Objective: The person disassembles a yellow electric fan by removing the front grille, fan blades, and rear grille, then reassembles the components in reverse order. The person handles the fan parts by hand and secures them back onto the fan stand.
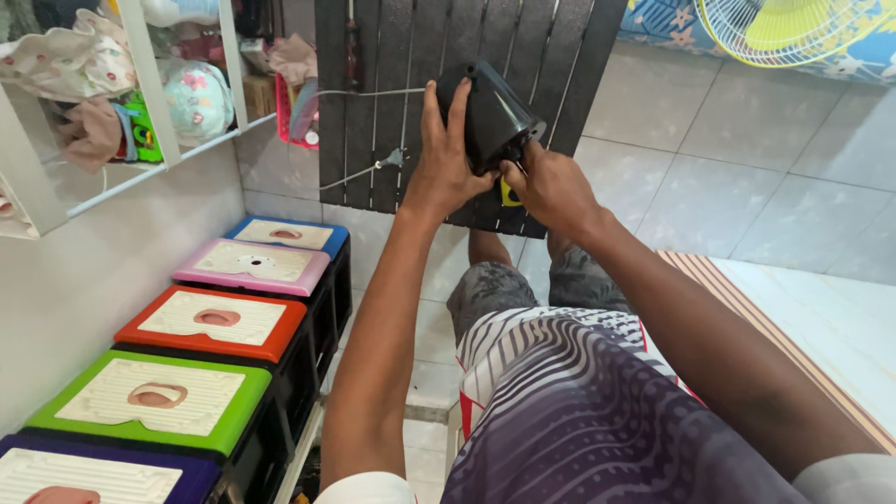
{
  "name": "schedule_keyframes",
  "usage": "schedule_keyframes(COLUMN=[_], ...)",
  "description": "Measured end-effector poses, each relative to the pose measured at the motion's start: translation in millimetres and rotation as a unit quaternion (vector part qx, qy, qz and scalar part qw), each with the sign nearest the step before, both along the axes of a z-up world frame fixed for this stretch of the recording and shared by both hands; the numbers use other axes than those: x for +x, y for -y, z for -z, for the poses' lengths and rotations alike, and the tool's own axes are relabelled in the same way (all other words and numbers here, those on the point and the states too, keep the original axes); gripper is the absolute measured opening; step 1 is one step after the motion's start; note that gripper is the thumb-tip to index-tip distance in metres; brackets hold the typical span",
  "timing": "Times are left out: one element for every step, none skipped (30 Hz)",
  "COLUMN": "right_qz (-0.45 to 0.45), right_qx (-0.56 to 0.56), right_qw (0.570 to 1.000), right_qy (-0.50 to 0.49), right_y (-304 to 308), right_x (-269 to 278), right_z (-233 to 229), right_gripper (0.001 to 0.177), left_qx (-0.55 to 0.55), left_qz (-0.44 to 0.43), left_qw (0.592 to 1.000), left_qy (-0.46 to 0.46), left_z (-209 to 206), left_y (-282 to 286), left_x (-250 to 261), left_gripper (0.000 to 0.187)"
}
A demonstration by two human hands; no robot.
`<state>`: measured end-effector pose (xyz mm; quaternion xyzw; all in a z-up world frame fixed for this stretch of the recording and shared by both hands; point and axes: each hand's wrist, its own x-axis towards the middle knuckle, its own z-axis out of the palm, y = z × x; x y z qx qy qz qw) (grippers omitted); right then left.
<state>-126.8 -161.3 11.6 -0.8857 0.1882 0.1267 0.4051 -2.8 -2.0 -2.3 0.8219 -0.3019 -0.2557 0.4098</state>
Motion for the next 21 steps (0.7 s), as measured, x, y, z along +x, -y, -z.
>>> schedule_keyframes(right_qz=[-0.007,-0.014,-0.020,-0.016,-0.011,-0.005,-0.016,-0.027,-0.039,-0.037,-0.034,-0.030,-0.014,0.001,0.017,0.027,0.036,0.046,0.053,0.060,0.067], right_qx=[-0.022,-0.045,-0.066,-0.066,-0.069,-0.072,-0.101,-0.130,-0.157,-0.133,-0.111,-0.089,-0.058,-0.027,0.004,0.028,0.054,0.079,0.086,0.093,0.098], right_qw=[1.000,0.999,0.997,0.997,0.997,0.996,0.993,0.988,0.981,0.986,0.990,0.993,0.997,1.000,1.000,0.999,0.997,0.994,0.993,0.990,0.988], right_qy=[0.011,0.022,0.028,0.033,0.039,0.045,0.065,0.084,0.103,0.093,0.082,0.070,0.042,0.013,-0.014,-0.029,-0.041,-0.054,-0.068,-0.082,-0.094], right_y=[-1.0,-2.4,-5.0,-7.4,-8.2,-8.3,-8.6,-8.7,-9.6,-9.8,-8.2,-6.4,-3.7,-0.7,2.0,4.5,6.8,8.1,8.0,7.7,8.3], right_x=[1.4,2.6,0.3,-1.8,-1.0,-0.2,-0.3,0.4,0.4,0.1,-0.8,-2.1,-2.0,-1.4,0.4,2.5,5.7,9.1,9.2,9.1,10.6], right_z=[-0.2,0.0,-0.8,-1.0,0.4,1.7,2.3,3.3,4.3,5.2,5.8,5.8,5.7,5.1,4.3,3.1,2.1,1.5,0.4,-0.6,-1.0], right_gripper=[0.037,0.038,0.038,0.038,0.038,0.038,0.036,0.035,0.034,0.035,0.036,0.037,0.038,0.039,0.040,0.040,0.040,0.041,0.041,0.041,0.042], left_qx=[0.002,0.005,0.004,0.003,-0.001,0.006,0.013,0.020,0.023,0.025,0.027,0.024,0.021,0.017,0.020,0.024,0.028,0.023,0.020,0.016,0.016], left_qz=[-0.003,-0.005,-0.006,-0.008,-0.007,-0.006,-0.006,-0.007,-0.006,-0.006,-0.005,-0.005,-0.007,-0.008,-0.010,-0.011,-0.013,-0.013,-0.013,-0.013,-0.013], left_qw=[1.000,1.000,1.000,1.000,1.000,1.000,0.999,0.999,0.999,0.999,0.999,0.999,1.000,1.000,1.000,1.000,0.999,1.000,1.000,1.000,1.000], left_qy=[-0.002,-0.004,-0.008,-0.012,-0.014,-0.024,-0.032,-0.041,-0.037,-0.032,-0.028,-0.021,-0.013,-0.005,-0.008,-0.010,-0.011,-0.010,-0.013,-0.017,-0.017], left_z=[-0.9,-1.6,-2.5,-3.3,-3.3,-3.6,-4.0,-4.2,-4.1,-3.8,-3.4,-3.1,-2.3,-1.8,-1.7,-2.0,-2.1,-1.8,-1.8,-1.7,-1.1], left_y=[-0.2,-0.6,-1.8,-2.6,-1.6,-0.6,0.1,0.4,-0.1,-0.7,-0.8,-0.8,0.1,0.7,1.3,1.7,1.9,2.1,1.3,0.4,0.6], left_x=[0.0,1.0,-0.3,-1.8,-1.2,-0.7,-0.3,0.4,0.4,-0.1,-1.4,-2.9,-3.3,-3.6,-3.7,-4.2,-2.8,-0.8,-2.5,-4.0,-3.5], left_gripper=[0.130,0.130,0.130,0.130,0.130,0.130,0.130,0.130,0.131,0.131,0.132,0.132,0.132,0.132,0.132,0.132,0.132,0.132,0.132,0.132,0.132])
